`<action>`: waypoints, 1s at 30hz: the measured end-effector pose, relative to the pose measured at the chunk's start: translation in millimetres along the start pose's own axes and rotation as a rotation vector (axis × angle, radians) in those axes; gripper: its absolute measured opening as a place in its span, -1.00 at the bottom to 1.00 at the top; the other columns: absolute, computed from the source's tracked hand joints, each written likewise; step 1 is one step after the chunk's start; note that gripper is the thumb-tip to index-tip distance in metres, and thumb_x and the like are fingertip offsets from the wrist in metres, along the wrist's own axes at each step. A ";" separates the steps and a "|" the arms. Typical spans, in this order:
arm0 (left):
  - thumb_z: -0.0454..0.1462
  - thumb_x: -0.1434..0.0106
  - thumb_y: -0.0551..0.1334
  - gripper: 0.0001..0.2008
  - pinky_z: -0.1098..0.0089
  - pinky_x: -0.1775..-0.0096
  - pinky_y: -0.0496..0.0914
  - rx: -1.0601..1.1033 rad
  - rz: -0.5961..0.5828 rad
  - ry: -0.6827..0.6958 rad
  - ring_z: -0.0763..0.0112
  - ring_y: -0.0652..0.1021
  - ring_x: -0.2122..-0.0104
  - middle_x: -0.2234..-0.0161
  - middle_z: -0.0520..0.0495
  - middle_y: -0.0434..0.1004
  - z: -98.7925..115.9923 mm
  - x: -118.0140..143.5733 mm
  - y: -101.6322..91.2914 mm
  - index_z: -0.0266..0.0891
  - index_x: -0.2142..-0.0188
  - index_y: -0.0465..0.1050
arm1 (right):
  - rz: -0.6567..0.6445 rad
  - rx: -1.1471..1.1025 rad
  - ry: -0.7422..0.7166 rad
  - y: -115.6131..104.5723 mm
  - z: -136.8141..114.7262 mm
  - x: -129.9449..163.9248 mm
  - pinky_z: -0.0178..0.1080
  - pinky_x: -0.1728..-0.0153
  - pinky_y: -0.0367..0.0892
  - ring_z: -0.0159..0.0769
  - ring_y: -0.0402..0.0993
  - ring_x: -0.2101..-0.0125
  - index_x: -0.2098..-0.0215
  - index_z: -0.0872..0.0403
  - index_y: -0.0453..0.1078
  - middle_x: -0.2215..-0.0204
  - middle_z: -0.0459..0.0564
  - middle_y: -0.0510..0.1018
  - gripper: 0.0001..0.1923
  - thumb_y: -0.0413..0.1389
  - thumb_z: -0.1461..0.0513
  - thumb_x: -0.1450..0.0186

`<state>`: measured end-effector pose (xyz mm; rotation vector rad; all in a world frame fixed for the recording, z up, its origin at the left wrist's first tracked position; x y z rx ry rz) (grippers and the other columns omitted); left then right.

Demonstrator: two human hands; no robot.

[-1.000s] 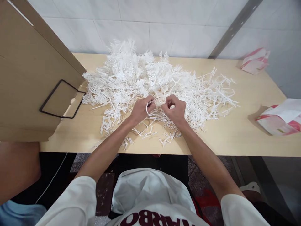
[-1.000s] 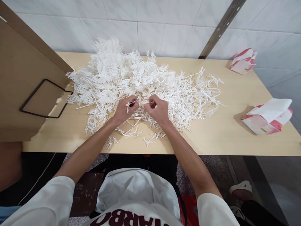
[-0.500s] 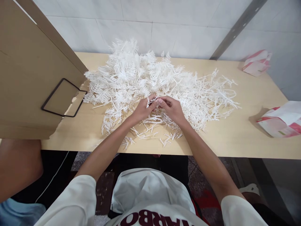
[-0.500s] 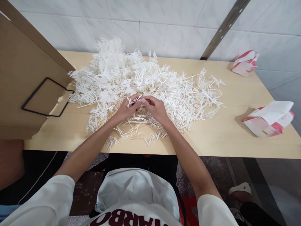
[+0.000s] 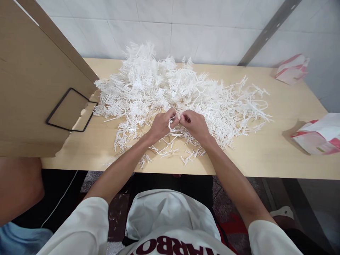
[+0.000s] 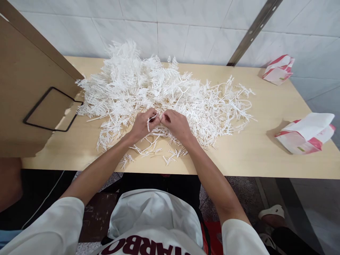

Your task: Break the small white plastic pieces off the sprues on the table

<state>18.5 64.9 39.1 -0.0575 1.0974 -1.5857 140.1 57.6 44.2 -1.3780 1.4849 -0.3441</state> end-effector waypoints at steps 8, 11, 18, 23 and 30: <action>-0.07 -0.39 -0.01 -0.78 0.49 0.50 0.25 0.388 0.067 -0.309 0.57 0.33 0.60 0.57 0.10 0.30 -37.1 -7.8 -7.1 -0.15 0.22 0.23 | 0.041 -0.154 0.132 -6.4 13.7 0.5 -0.28 0.45 0.20 -0.40 0.29 0.56 0.49 0.04 0.31 0.59 -0.12 0.40 -0.60 -0.11 0.01 -0.38; -0.01 -0.37 0.00 -0.74 0.50 0.53 0.26 0.536 -0.088 -0.319 0.59 0.31 0.63 0.56 0.11 0.32 -32.6 -8.0 10.1 -0.13 0.16 0.18 | 0.047 -0.378 0.144 -2.0 12.9 -0.6 -0.30 0.37 0.34 -0.37 0.49 0.39 0.14 0.00 0.38 0.24 -0.03 0.55 -0.62 -0.02 -0.07 -0.32; -0.02 -0.34 0.07 -0.73 0.50 0.49 0.31 0.518 -0.220 -0.193 0.54 0.42 0.54 0.49 0.07 0.40 -12.1 -3.7 18.6 -0.17 0.24 0.22 | -0.150 -0.502 0.150 15.1 7.3 0.2 -0.34 0.41 0.32 -0.39 0.47 0.45 0.24 0.02 0.45 0.42 -0.11 0.58 -0.60 0.02 -0.10 -0.30; -0.11 -0.29 0.15 -0.80 0.46 0.56 0.29 0.706 -0.333 -0.298 0.51 0.41 0.63 0.55 0.07 0.41 -17.3 -1.6 33.2 -0.18 0.26 0.23 | -0.189 -0.429 0.046 11.8 1.6 -2.3 -0.34 0.44 0.23 -0.43 0.34 0.52 0.32 0.04 0.43 0.52 -0.14 0.49 -0.63 -0.01 -0.05 -0.34; -0.37 -0.06 0.15 -0.93 0.43 0.51 0.13 0.064 -0.127 -0.232 0.43 0.39 0.56 0.57 0.06 0.40 -12.1 -1.4 12.9 -0.18 0.42 0.30 | -0.205 -0.087 -0.044 21.5 -3.4 -1.1 -0.31 0.49 0.06 -0.41 0.26 0.53 0.46 0.04 0.36 0.52 -0.13 0.47 -0.89 0.09 0.22 -0.23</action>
Point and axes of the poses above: each hand's wrist, its own x-axis away from the middle knuckle, its own y-axis out of the palm, z = x × y, the point moved 9 cm from there along -x, towards the middle knuckle
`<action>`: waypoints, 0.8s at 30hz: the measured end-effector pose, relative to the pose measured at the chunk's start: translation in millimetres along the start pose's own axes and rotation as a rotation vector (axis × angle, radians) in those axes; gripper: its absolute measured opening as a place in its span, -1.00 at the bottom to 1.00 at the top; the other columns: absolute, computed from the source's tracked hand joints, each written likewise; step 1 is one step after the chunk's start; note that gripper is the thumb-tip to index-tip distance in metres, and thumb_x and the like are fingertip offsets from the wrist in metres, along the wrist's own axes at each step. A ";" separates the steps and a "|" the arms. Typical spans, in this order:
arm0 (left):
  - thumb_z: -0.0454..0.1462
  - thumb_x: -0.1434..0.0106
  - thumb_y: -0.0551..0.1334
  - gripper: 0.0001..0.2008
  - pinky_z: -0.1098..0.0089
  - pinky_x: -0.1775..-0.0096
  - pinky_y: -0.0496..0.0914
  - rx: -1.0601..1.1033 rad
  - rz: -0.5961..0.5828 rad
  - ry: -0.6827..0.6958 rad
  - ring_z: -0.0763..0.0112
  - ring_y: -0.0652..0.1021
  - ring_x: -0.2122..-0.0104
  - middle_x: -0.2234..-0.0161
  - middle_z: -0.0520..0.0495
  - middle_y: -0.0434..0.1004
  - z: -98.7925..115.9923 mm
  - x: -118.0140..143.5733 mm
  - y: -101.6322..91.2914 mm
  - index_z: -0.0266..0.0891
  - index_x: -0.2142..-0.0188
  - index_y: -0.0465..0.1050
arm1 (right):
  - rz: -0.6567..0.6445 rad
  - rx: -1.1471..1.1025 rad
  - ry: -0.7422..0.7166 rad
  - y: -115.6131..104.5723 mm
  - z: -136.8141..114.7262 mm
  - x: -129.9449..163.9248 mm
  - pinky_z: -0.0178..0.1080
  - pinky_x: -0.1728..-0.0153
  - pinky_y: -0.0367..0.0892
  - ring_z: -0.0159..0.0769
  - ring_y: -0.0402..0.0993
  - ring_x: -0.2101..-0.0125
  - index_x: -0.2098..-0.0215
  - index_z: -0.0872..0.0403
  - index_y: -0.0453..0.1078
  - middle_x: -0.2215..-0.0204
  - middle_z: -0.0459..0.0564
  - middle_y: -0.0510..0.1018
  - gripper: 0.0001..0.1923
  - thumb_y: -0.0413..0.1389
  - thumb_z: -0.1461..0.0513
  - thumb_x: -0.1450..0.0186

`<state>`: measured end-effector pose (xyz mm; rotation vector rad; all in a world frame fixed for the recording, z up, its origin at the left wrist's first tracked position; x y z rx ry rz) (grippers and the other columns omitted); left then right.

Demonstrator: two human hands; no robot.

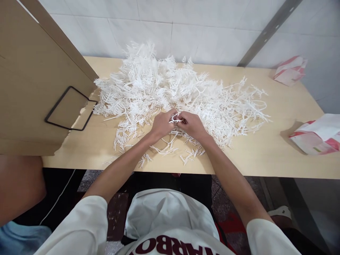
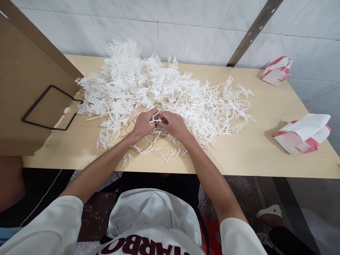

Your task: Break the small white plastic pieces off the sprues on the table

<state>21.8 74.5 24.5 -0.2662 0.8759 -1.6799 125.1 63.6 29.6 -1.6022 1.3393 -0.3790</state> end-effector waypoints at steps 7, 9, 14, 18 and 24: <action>-0.34 -0.11 0.17 -0.81 0.42 0.48 0.13 -0.174 0.127 0.056 0.44 0.39 0.53 0.52 0.06 0.44 5.1 3.1 -12.7 -0.14 0.24 0.33 | 0.181 0.032 0.002 -11.1 -8.1 7.2 -0.29 0.45 0.15 -0.37 0.39 0.45 0.39 0.03 0.41 0.46 -0.08 0.54 -0.82 0.02 0.17 -0.31; -0.27 -0.24 0.12 -0.86 0.44 0.47 0.20 -0.037 0.163 0.033 0.47 0.42 0.52 0.45 0.02 0.47 -3.6 0.0 -17.2 -0.15 0.18 0.29 | 0.229 -0.125 0.067 -16.9 1.0 8.0 -0.30 0.41 0.24 -0.39 0.40 0.47 0.36 0.04 0.41 0.47 -0.08 0.53 -0.73 -0.01 0.08 -0.35; -0.11 -0.39 -0.02 -0.80 0.49 0.45 0.32 0.360 0.065 0.005 0.55 0.47 0.53 0.38 0.01 0.48 -12.4 -7.9 -11.4 -0.17 0.16 0.20 | 0.300 -0.446 0.150 -24.0 14.8 7.6 -0.31 0.34 0.38 -0.40 0.48 0.35 0.12 0.00 0.39 0.26 -0.06 0.55 -0.66 0.07 -0.02 -0.30; -0.07 -0.36 0.04 -0.77 0.50 0.45 0.30 0.363 -0.023 0.037 0.53 0.44 0.52 0.44 0.05 0.43 -2.2 -4.8 -5.6 -0.16 0.17 0.20 | 0.226 -0.451 0.100 -18.0 5.9 4.1 -0.29 0.29 0.38 -0.35 0.50 0.27 0.19 0.00 0.48 0.24 -0.04 0.57 -0.67 0.07 -0.04 -0.30; -0.18 -0.32 0.04 -0.86 0.46 0.42 0.23 0.162 -0.067 0.094 0.49 0.39 0.51 0.48 0.08 0.39 7.0 -0.8 -4.1 -0.16 0.21 0.26 | 0.178 -0.432 0.037 -15.0 3.2 3.6 -0.26 0.34 0.35 -0.35 0.47 0.41 0.31 0.00 0.49 0.36 -0.07 0.61 -0.72 0.13 -0.02 -0.26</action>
Point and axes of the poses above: each hand's wrist, its own x-axis away from the middle knuckle, its own y-axis out of the palm, z = x × y, the point moved 9 cm from there along -x, towards the middle knuckle
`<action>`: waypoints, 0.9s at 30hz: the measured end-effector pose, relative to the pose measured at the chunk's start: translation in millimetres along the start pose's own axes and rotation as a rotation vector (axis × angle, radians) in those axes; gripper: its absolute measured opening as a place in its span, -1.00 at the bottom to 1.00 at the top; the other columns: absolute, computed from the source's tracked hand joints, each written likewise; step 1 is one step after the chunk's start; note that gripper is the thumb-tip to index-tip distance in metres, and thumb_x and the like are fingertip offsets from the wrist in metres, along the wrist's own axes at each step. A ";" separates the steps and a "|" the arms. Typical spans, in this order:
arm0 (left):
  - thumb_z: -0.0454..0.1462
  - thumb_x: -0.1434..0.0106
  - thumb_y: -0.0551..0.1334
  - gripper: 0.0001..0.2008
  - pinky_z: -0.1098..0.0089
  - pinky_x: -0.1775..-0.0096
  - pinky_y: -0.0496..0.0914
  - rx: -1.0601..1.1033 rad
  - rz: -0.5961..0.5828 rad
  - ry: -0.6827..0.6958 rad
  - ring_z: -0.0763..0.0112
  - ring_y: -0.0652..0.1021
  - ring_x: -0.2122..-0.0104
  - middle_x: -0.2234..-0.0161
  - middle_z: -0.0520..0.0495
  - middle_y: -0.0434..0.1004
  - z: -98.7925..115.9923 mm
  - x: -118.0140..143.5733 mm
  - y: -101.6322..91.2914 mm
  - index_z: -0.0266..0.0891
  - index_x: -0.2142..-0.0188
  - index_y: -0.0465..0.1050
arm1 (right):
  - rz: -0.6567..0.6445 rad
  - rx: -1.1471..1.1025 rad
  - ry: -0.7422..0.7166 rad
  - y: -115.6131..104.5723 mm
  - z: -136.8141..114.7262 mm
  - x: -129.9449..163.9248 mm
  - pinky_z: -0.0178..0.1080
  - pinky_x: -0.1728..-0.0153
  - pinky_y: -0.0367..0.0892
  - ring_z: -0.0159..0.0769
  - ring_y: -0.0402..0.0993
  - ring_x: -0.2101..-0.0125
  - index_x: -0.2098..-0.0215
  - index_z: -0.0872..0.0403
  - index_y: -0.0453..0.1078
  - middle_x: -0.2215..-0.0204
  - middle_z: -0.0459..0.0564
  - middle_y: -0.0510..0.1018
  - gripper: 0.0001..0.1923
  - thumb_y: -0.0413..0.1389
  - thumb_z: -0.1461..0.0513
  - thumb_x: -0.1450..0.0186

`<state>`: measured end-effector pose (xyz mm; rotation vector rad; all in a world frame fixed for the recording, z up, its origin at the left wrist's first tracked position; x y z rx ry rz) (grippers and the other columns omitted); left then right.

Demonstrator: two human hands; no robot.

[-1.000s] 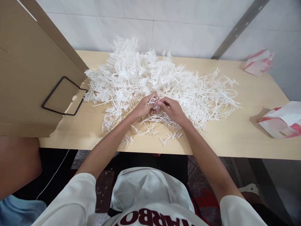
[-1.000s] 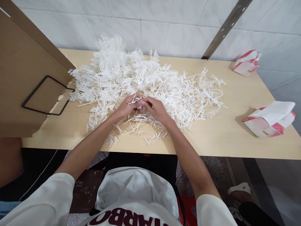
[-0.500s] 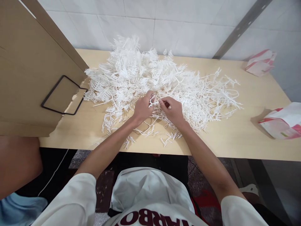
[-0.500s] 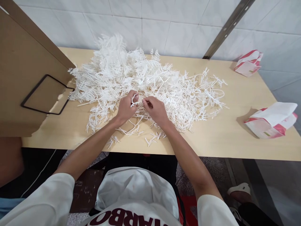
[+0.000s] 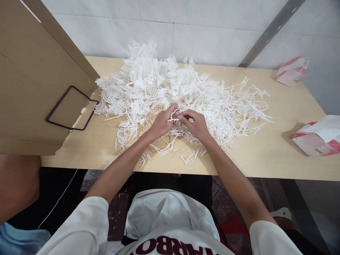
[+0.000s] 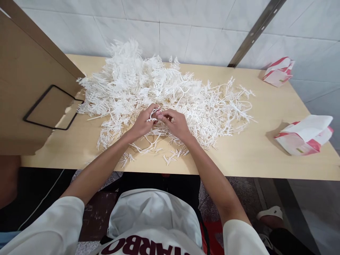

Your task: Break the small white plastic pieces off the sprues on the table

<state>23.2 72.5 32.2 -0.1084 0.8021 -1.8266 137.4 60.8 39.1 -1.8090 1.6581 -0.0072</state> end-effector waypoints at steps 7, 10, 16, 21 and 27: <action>-0.46 0.01 0.13 -0.65 0.42 0.42 0.12 -0.362 -0.009 -0.032 0.42 0.41 0.47 0.43 0.07 0.48 -0.2 1.6 1.4 -0.14 0.20 0.33 | -0.121 0.402 -0.204 12.1 -10.3 4.0 -0.30 0.44 0.16 -0.38 0.29 0.49 0.37 0.04 0.39 0.48 -0.09 0.47 -0.89 0.05 0.23 -0.30; -0.46 0.04 0.14 -0.62 0.42 0.43 0.08 -0.408 0.018 -0.045 0.42 0.41 0.47 0.44 0.07 0.48 1.1 3.7 2.0 -0.14 0.20 0.30 | -0.080 0.488 -0.289 15.9 -17.7 7.7 -0.30 0.44 0.14 -0.37 0.30 0.46 0.38 0.04 0.36 0.47 -0.09 0.45 -0.93 0.06 0.31 -0.25; -0.44 -0.04 0.14 -0.70 0.41 0.44 0.08 -0.366 0.096 -0.131 0.42 0.39 0.51 0.48 0.06 0.41 3.7 6.2 -0.7 -0.16 0.21 0.24 | 0.132 0.577 -0.461 11.3 -34.8 15.4 -0.29 0.45 0.15 -0.37 0.26 0.50 0.50 0.03 0.29 0.58 -0.11 0.40 -0.80 0.00 0.36 -0.26; -0.37 -0.16 0.15 -0.83 0.41 0.45 0.14 -0.240 0.176 -0.099 0.45 0.38 0.54 0.47 0.05 0.40 8.7 7.7 -3.4 -0.15 0.25 0.22 | 0.251 0.666 -0.599 7.7 -49.4 23.7 -0.24 0.46 0.10 -0.36 0.17 0.55 0.59 0.02 0.19 0.65 -0.13 0.30 -0.70 0.01 0.31 -0.31; -0.19 -0.35 0.08 -0.90 0.46 0.45 0.27 0.063 0.259 0.040 0.55 0.39 0.54 0.42 0.04 0.42 4.8 6.1 -9.4 -0.14 0.21 0.20 | 0.292 0.335 -0.309 -4.3 -34.3 16.7 -0.27 0.43 0.23 -0.40 0.30 0.50 0.43 0.01 0.34 0.54 -0.12 0.43 -0.82 0.04 0.20 -0.34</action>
Point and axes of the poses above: each hand's wrist, its own x-axis away from the middle knuckle, its own y-axis out of the palm, z = x × y, the point moved 9 cm from there along -x, towards the middle knuckle
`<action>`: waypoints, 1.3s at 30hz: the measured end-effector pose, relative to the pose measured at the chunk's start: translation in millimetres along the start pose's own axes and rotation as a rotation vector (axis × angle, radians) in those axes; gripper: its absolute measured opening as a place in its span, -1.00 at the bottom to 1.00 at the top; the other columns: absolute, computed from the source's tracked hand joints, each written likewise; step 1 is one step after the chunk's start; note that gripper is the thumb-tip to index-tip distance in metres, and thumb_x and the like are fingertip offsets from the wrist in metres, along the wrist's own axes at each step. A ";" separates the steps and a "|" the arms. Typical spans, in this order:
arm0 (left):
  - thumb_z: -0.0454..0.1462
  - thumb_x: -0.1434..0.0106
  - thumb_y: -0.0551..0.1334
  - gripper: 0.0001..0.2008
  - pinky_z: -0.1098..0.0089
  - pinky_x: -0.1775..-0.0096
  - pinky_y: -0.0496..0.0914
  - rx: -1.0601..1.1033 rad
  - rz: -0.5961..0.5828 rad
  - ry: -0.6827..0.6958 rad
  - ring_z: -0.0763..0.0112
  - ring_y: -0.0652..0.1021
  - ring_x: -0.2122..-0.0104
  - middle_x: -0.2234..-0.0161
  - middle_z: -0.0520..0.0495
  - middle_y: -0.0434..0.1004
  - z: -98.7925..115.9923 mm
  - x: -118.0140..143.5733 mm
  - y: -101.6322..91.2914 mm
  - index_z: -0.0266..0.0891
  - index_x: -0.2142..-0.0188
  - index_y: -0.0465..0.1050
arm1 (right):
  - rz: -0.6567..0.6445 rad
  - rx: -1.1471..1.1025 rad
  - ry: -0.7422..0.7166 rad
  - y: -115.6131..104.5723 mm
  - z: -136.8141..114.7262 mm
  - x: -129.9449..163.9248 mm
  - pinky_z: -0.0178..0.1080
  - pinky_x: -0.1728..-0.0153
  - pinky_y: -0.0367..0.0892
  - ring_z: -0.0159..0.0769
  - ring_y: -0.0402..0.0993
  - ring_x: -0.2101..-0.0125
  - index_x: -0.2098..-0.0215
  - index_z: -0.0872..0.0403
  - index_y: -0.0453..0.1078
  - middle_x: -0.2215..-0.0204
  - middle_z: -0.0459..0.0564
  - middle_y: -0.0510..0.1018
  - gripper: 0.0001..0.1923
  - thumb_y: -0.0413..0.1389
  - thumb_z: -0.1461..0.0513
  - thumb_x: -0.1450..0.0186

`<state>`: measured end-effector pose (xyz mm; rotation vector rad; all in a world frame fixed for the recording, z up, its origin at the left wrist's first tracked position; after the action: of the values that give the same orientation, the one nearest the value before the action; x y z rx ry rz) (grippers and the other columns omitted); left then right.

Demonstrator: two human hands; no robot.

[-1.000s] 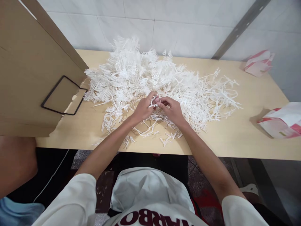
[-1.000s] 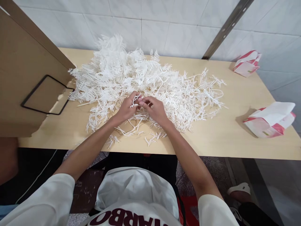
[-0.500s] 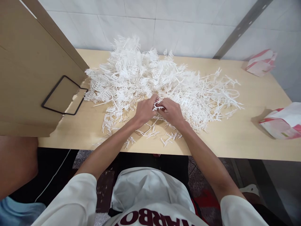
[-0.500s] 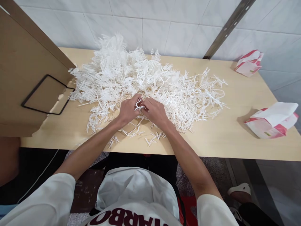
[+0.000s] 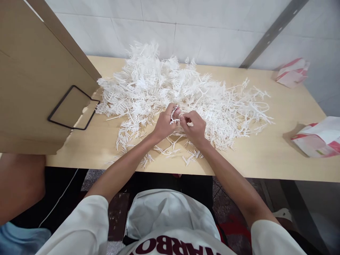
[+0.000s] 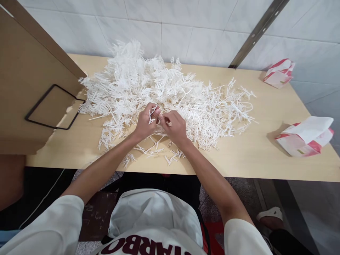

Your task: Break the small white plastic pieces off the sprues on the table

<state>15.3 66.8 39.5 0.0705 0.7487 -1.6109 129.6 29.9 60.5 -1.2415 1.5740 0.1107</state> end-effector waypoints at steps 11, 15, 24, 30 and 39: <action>-0.17 -0.36 0.05 -0.81 0.44 0.28 0.36 0.046 -0.165 0.109 0.50 0.46 0.35 0.23 -0.04 0.43 -0.8 -5.1 4.3 -0.16 0.08 0.19 | -0.160 -0.384 0.364 13.2 35.8 -1.2 -0.30 0.35 0.39 -0.42 0.46 0.40 0.24 0.00 0.46 0.31 -0.09 0.57 -0.76 0.18 0.04 -0.22; -0.24 -0.32 0.10 -0.73 0.44 0.23 0.35 -0.016 -0.249 0.091 0.44 0.50 0.27 0.17 -0.07 0.47 -1.2 -2.9 7.6 -0.16 -0.01 0.18 | -0.131 -0.310 0.325 8.3 32.7 -4.4 -0.29 0.37 0.38 -0.42 0.44 0.42 0.25 0.00 0.49 0.31 -0.07 0.58 -0.79 0.19 0.07 -0.23; -0.32 -0.25 0.11 -0.91 0.42 0.23 0.30 -0.151 -0.154 0.118 0.42 0.46 0.30 0.28 -0.05 0.49 3.4 -9.1 -0.2 -0.22 0.27 0.37 | -0.112 -0.184 0.254 4.8 28.7 -5.5 -0.29 0.42 0.36 -0.41 0.42 0.44 0.29 0.02 0.48 0.37 -0.05 0.56 -0.75 0.17 0.02 -0.24; -0.37 -0.19 0.08 -0.94 0.43 0.29 0.27 -0.009 -0.160 0.058 0.46 0.40 0.38 0.41 0.01 0.41 0.1 -11.6 -0.3 -0.23 0.36 0.30 | -0.212 -0.216 0.216 9.4 24.4 -8.4 -0.28 0.33 0.36 -0.39 0.45 0.39 0.30 0.02 0.50 0.38 -0.06 0.58 -0.76 0.12 0.05 -0.30; -0.40 -0.15 0.08 -0.91 0.40 0.35 0.21 -0.185 -0.203 0.075 0.41 0.40 0.36 0.35 -0.02 0.42 5.5 -4.2 5.9 -0.21 0.37 0.30 | -0.202 -0.043 0.167 11.4 25.9 -4.8 -0.30 0.46 0.24 -0.41 0.31 0.53 0.41 0.05 0.40 0.50 -0.11 0.49 -0.98 0.14 0.26 -0.15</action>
<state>23.6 67.8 43.3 -0.0812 0.9852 -1.7300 137.7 54.2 47.6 -1.4675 1.5840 -0.0907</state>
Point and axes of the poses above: each hand's wrist, its own x-axis away from the middle knuckle, its own y-axis out of the palm, z = x × y, the point moved 9 cm from there along -x, towards the middle knuckle
